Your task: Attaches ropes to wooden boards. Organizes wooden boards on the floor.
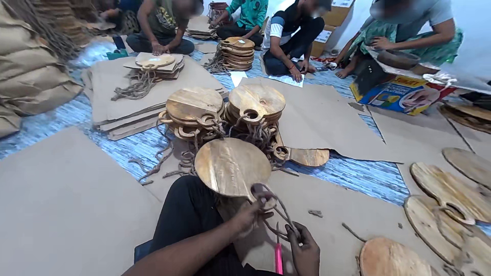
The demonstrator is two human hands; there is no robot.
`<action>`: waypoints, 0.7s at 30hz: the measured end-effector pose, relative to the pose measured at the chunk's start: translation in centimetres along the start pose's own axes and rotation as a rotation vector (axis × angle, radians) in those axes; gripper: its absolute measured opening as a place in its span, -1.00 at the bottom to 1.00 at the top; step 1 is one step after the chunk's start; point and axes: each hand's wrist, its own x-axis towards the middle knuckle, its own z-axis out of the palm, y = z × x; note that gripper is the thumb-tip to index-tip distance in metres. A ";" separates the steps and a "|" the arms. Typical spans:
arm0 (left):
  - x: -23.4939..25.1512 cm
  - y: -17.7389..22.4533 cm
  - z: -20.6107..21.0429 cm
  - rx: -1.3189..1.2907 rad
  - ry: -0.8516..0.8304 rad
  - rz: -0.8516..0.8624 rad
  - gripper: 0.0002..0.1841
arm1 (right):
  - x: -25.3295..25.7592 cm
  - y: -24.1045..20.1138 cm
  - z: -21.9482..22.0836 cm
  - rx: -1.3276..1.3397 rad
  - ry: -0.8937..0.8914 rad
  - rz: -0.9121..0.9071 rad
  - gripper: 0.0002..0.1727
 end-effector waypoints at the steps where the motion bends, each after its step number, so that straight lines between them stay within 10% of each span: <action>1: 0.6 0.2 -0.2 -0.037 0.074 -0.024 -0.59 | 0.2 0.2 -0.1 0.006 0.018 -0.006 -0.73; 6: 1.9 0.1 -0.4 -0.165 0.375 -0.077 -0.64 | 0.7 0.1 -2.3 0.069 0.035 -0.014 -0.63; 15: 2.6 -1.9 -1.5 0.003 0.702 -0.212 -0.56 | -0.4 -1.3 -9.2 0.983 0.154 0.328 -0.45; 21: 1.0 -2.8 -1.2 0.542 0.333 -0.404 -0.51 | -0.6 -1.6 -5.9 0.733 -0.086 0.305 -0.15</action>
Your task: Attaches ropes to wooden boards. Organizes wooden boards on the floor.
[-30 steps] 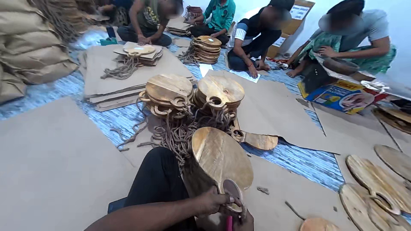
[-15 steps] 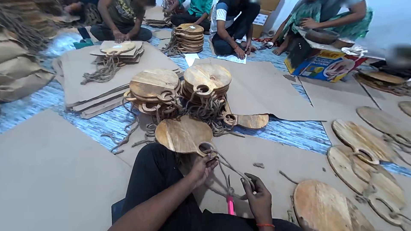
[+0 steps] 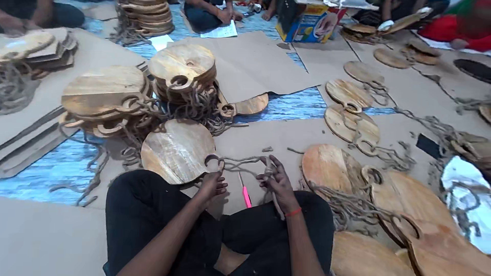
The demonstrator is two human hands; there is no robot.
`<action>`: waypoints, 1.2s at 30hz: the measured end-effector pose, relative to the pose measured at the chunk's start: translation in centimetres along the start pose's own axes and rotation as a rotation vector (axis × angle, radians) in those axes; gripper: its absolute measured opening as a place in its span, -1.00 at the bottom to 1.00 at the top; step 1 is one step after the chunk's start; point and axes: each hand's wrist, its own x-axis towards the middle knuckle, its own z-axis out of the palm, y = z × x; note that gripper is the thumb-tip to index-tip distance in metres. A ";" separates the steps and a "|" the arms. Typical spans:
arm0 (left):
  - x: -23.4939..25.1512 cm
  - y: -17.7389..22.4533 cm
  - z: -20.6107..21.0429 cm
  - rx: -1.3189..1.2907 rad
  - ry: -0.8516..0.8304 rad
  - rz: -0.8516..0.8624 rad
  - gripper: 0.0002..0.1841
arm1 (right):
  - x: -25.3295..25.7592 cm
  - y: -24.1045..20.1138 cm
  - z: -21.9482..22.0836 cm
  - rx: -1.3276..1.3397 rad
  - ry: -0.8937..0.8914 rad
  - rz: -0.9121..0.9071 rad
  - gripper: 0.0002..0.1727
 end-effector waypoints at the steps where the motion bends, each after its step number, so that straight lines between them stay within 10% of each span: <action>1: -0.2 -0.4 0.2 0.161 -0.043 0.162 -0.56 | -0.1 0.5 0.8 -0.030 -0.017 0.007 -0.13; 5: 0.5 -1.4 0.6 0.736 -0.071 0.926 -0.24 | -0.7 2.4 3.9 -0.119 -0.156 0.080 -0.14; 7: 0.7 -0.9 0.6 0.910 -0.146 1.039 -0.22 | -1.1 2.6 5.3 -0.142 -0.260 0.154 -0.21; 11: 0.3 0.3 0.2 1.061 -0.169 0.867 -0.47 | -1.2 2.3 6.2 -0.154 -0.298 0.240 -0.40; 19: 0.1 2.8 -1.9 1.117 0.369 0.787 -0.67 | 0.0 3.4 3.9 -0.579 -0.167 0.196 -0.69; 23: 0.5 1.1 -1.3 1.267 0.020 0.942 -0.34 | -0.3 3.9 5.2 -0.710 -0.209 0.233 -0.55; 30: 0.6 1.3 0.0 1.545 -0.262 0.580 -0.73 | -1.5 2.3 7.1 -1.118 -0.326 0.285 -0.46; 36: 1.2 1.3 -0.1 1.503 -0.118 0.606 -0.54 | -4.6 3.1 10.7 -0.246 -0.098 0.454 -0.60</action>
